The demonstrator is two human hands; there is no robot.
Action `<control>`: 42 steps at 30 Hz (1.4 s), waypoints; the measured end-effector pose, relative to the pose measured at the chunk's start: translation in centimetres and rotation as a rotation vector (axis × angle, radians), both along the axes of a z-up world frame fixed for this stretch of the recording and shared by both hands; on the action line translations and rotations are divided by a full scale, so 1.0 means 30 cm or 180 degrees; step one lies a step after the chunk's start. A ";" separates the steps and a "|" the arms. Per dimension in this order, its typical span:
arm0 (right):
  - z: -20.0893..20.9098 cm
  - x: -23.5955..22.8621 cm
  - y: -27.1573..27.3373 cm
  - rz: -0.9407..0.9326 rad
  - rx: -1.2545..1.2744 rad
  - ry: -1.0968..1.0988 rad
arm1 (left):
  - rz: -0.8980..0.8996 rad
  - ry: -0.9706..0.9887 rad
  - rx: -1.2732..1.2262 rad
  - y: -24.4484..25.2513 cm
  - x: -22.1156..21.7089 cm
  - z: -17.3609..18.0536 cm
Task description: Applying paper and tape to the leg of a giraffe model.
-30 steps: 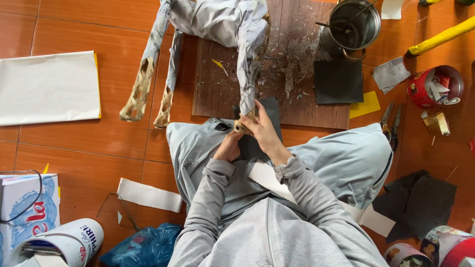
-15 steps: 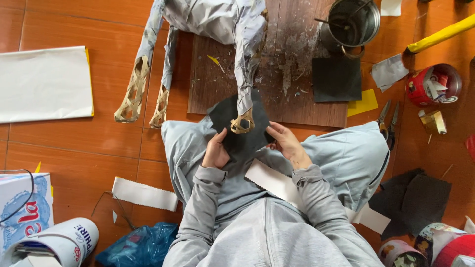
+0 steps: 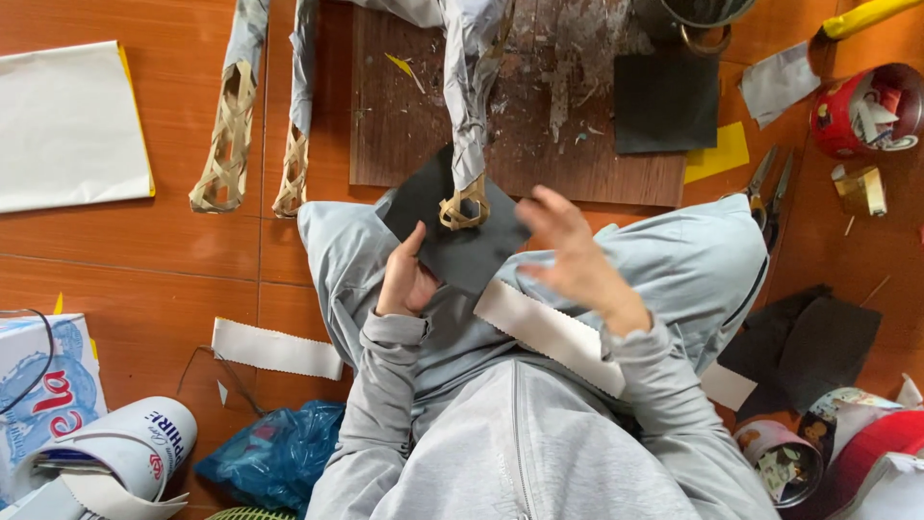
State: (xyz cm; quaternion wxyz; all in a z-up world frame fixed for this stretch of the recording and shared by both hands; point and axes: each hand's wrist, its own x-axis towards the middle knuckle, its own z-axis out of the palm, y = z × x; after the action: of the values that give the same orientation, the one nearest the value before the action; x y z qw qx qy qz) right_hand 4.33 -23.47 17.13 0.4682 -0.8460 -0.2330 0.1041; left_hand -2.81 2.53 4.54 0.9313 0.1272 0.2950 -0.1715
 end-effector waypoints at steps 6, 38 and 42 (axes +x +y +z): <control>-0.028 -0.015 0.137 0.0444 -0.0156 -0.1410 | 0.0003 -0.0242 -0.0231 -0.007 0.006 0.100; -0.105 0.128 0.294 -0.1139 0.0929 0.0420 | 0.0183 -0.0842 0.2871 -0.099 0.262 0.180; -0.121 0.155 0.283 -0.1051 0.0895 0.0589 | -0.0241 -0.1445 0.3242 -0.076 0.335 0.125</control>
State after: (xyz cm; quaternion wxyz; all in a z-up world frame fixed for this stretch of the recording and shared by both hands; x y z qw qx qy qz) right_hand 8.99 -14.97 13.49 0.6115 -0.7859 -0.0597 0.0697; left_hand 7.26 0.26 8.28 0.7856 0.6053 0.1279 -0.0089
